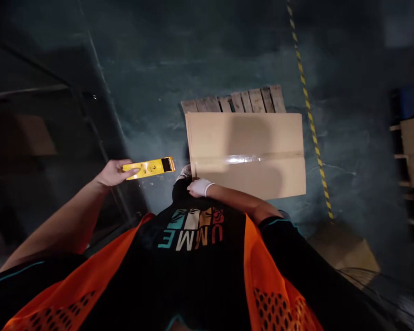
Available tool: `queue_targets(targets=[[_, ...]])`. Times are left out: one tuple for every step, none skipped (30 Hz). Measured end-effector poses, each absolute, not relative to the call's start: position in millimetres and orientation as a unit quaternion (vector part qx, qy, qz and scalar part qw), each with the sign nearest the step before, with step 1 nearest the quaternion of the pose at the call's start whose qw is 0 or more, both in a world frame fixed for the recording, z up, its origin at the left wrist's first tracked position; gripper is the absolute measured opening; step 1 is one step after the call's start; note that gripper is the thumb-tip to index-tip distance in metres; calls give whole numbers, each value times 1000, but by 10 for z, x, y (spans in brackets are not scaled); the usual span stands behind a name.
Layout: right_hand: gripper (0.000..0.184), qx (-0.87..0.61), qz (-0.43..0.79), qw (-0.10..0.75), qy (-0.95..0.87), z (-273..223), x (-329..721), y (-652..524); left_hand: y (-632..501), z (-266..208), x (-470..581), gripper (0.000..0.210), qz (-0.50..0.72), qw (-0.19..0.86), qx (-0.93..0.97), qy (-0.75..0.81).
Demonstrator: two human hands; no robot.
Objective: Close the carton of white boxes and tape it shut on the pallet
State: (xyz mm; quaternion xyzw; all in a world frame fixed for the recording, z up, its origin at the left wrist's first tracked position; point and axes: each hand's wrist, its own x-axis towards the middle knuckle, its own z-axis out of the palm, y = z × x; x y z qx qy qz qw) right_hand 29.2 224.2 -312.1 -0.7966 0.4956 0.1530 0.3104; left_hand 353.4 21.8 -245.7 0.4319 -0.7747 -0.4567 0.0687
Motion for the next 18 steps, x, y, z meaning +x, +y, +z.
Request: queue_targets(targets=[[34, -793, 142, 326, 495, -3134, 253, 2262, 196, -2497, 3599, 73, -456, 69, 433, -774], [30, -789, 123, 344, 494, -3149, 202, 2293, 178, -2542, 3645, 74, -452, 63, 433, -777], [28, -784, 95, 363, 494, -3165, 147, 2325, 161, -2588, 3670, 75, -444, 53, 434, -782], [28, -777, 63, 382, 496, -3180, 96, 2356, 145, -2635, 3674, 75, -436, 42, 437, -786], [29, -767, 34, 400, 500, -3191, 53, 2383, 129, -2682, 3662, 73, -428, 30, 442, -788], [31, -753, 10, 417, 508, -3197, 18, 2406, 115, -2728, 3637, 70, -422, 20, 447, -789], [33, -737, -4, 433, 519, -3196, -12, 2430, 103, -2770, 3606, 65, -418, 11, 452, -788], [35, -718, -9, 448, 533, -3187, -42, 2456, 94, -2810, 3573, 59, -416, 3, 454, -787], [37, -695, -11, 459, 553, -3170, -78, 2490, 88, -2844, 3544, 53, -416, -4, 457, -786], [38, -667, -14, 467, 580, -3145, -126, 2533, 86, -2874, 3521, 46, -415, -12, 461, -784], [40, -636, -20, 471, 610, -3112, -189, 2588, 84, -2898, 3504, 41, -413, -19, 467, -782], [42, -604, -30, 472, 642, -3071, -271, 2656, 82, -2916, 3493, 36, -411, -27, 472, -779], [43, -575, -40, 470, 669, -3023, -368, 2736, 79, -2929, 3484, 32, -410, -34, 478, -776], [44, -550, -51, 465, 692, -2970, -478, 2827, 72, -2937, 3472, 30, -408, -41, 484, -773], [44, -531, -58, 457, 711, -2914, -595, 2928, 63, -2943, 3453, 30, -406, -49, 488, -771], [43, -517, -61, 445, 728, -2856, -712, 3037, 53, -2950, 3419, 30, -402, -57, 492, -770], [41, -506, -61, 429, 746, -2799, -823, 3152, 45, -2959, 3366, 31, -397, -65, 495, -770], [38, -494, -62, 407, 766, -2742, -924, 3272, 40, -2973, 3291, 33, -391, -73, 498, -770]])
